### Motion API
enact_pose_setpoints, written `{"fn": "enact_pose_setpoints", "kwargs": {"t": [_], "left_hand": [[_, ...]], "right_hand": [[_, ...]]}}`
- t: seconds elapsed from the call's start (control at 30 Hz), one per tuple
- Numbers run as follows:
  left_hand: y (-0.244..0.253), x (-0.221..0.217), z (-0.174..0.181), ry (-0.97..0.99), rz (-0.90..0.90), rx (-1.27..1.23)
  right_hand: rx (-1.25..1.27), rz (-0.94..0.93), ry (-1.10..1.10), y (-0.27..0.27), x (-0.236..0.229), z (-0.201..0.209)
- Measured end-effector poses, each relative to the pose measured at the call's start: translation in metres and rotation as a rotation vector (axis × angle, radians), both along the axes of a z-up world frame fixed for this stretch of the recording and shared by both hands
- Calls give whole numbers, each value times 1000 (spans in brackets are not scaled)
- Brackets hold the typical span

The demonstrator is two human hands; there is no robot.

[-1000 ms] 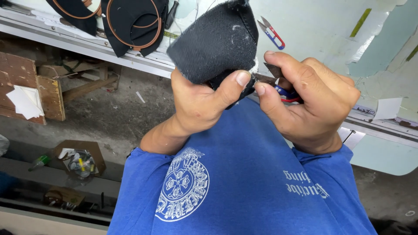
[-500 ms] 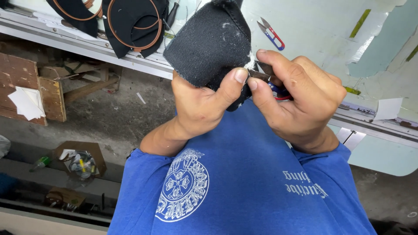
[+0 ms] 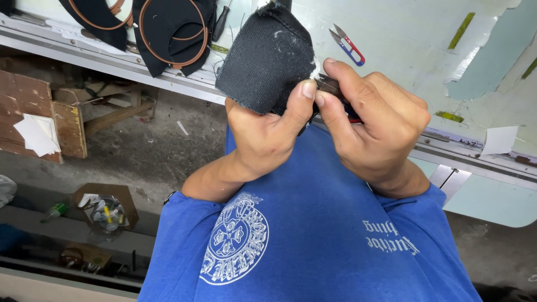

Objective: Trimming excess fabric and threads from a black cap component using hand snips at a workbench in a sewing factory.

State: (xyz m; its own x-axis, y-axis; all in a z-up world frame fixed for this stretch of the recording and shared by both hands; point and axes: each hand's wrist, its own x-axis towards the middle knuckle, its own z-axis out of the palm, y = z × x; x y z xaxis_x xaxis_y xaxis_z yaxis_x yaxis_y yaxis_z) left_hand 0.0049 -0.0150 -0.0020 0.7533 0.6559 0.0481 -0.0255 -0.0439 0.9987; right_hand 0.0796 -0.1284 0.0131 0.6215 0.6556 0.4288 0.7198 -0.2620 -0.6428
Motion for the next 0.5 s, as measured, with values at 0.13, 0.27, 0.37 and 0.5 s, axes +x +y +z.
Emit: {"fn": "enact_pose_setpoints", "kwargs": {"t": [0.13, 0.27, 0.37, 0.5], "left_hand": [[-1, 1, 2, 60, 0, 23], [-1, 1, 2, 84, -13, -54], [-1, 1, 2, 119, -81, 30], [-3, 1, 0, 22, -108, -204]], "right_hand": [[-12, -12, -31, 1, -1, -1], [-3, -9, -20, 0, 0, 0], [-58, -6, -67, -2, 1, 2], [-67, -24, 16, -5, 5, 7]]}}
